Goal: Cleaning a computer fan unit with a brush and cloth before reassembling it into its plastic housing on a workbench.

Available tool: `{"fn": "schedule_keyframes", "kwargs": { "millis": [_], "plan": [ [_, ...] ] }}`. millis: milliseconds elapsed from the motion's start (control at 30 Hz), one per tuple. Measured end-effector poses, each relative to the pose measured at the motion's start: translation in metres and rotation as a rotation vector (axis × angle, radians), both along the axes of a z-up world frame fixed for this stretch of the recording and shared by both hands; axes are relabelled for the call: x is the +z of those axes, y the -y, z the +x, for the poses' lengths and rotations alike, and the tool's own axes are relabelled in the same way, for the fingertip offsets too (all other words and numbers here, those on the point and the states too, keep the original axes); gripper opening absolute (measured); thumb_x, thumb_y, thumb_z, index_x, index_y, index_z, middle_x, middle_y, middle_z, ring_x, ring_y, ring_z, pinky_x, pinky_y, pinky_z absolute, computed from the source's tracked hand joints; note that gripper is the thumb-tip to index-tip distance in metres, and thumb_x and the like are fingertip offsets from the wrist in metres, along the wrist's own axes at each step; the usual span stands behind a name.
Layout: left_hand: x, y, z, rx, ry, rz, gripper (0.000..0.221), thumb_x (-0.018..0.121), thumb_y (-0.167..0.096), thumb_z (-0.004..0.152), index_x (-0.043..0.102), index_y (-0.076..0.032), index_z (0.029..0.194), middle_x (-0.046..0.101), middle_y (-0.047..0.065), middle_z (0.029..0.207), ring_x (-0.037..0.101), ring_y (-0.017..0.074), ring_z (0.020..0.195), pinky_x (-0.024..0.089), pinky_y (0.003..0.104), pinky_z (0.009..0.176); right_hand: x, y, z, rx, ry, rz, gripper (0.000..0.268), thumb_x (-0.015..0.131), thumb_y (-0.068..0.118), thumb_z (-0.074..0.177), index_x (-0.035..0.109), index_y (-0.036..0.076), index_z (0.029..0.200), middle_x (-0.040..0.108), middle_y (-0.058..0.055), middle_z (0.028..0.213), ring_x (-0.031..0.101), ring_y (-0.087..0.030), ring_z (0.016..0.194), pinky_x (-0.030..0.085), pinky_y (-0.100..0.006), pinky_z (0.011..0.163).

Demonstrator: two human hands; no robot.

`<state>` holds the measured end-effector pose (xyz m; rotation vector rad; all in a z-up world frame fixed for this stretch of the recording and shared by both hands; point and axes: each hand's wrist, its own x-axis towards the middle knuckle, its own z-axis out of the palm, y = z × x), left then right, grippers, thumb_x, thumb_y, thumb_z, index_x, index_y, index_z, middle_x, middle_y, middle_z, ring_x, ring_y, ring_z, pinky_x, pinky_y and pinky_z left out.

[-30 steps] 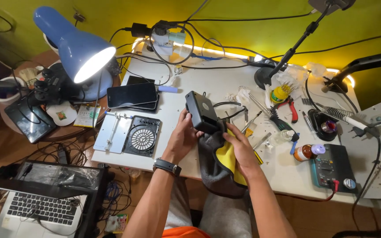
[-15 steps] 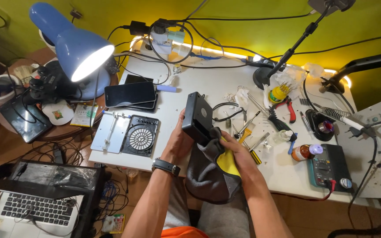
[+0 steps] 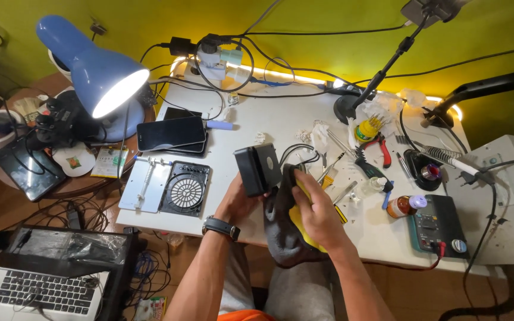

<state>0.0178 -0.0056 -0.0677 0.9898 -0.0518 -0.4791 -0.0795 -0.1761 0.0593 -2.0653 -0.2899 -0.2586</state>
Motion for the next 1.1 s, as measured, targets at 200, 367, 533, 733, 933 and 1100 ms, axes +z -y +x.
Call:
{"fn": "schedule_keyframes", "kwargs": {
  "millis": [200, 367, 533, 733, 933, 1100],
  "plan": [
    [0.002, -0.004, 0.008, -0.072, 0.081, 0.175, 0.078, 0.035, -0.072, 0.099, 0.03, -0.023, 0.159, 0.049, 0.021, 0.144, 0.048, 0.0221, 0.06, 0.042, 0.037, 0.054, 0.026, -0.02, 0.005, 0.121, 0.273, -0.245, 0.031, 0.052, 0.006, 0.103, 0.059, 0.007, 0.134, 0.057, -0.014, 0.135, 0.062, -0.039, 0.122, 0.052, -0.047, 0.103],
    [0.014, 0.001, 0.016, -0.089, 0.115, 0.383, 0.071, 0.045, -0.076, 0.094, 0.048, -0.016, 0.133, 0.051, 0.015, 0.112, 0.047, 0.0159, 0.044, 0.039, 0.03, 0.041, 0.031, -0.013, 0.005, 0.053, 0.256, -0.254, 0.033, 0.048, 0.009, 0.104, 0.055, 0.008, 0.136, 0.054, -0.016, 0.138, 0.064, -0.039, 0.121, 0.054, -0.048, 0.1],
    [0.036, 0.008, 0.023, -0.1, 0.215, 0.741, 0.075, 0.051, -0.085, 0.087, 0.072, -0.014, 0.085, 0.059, 0.013, 0.073, 0.055, 0.0248, 0.064, 0.044, 0.038, 0.062, 0.023, 0.003, 0.006, -0.105, 0.233, -0.311, 0.038, 0.048, 0.01, 0.101, 0.052, 0.007, 0.139, 0.052, -0.016, 0.136, 0.065, -0.041, 0.115, 0.059, -0.05, 0.093],
    [0.197, 0.006, -0.051, -0.13, 0.176, 0.526, 0.121, 0.036, -0.087, 0.085, 0.022, 0.012, 0.153, 0.022, 0.04, 0.157, 0.015, 0.056, 0.148, 0.012, 0.068, 0.119, 0.017, 0.01, 0.014, -0.216, 0.19, -0.356, 0.044, 0.051, 0.011, 0.095, 0.052, 0.01, 0.14, 0.053, -0.017, 0.131, 0.067, -0.049, 0.102, 0.061, -0.056, 0.082],
    [0.089, 0.014, -0.007, -0.051, -0.065, 0.019, 0.076, 0.065, -0.059, 0.095, 0.04, -0.008, 0.145, 0.036, 0.025, 0.147, 0.054, 0.0325, 0.108, 0.053, 0.045, 0.086, 0.02, 0.006, 0.021, -0.225, 0.233, -0.43, 0.047, 0.052, 0.012, 0.09, 0.054, 0.018, 0.137, 0.053, -0.01, 0.127, 0.071, -0.047, 0.088, 0.064, -0.054, 0.069],
    [0.096, 0.005, -0.005, -0.182, -0.063, 0.075, 0.038, 0.052, -0.047, 0.099, 0.048, -0.017, 0.121, 0.049, 0.009, 0.07, 0.048, 0.0182, 0.042, 0.045, 0.028, 0.043, 0.009, 0.01, 0.024, -0.177, 0.159, -0.371, 0.043, 0.054, 0.008, 0.092, 0.053, 0.013, 0.135, 0.052, -0.01, 0.132, 0.065, -0.042, 0.071, 0.052, -0.049, 0.051]
  ]
}}
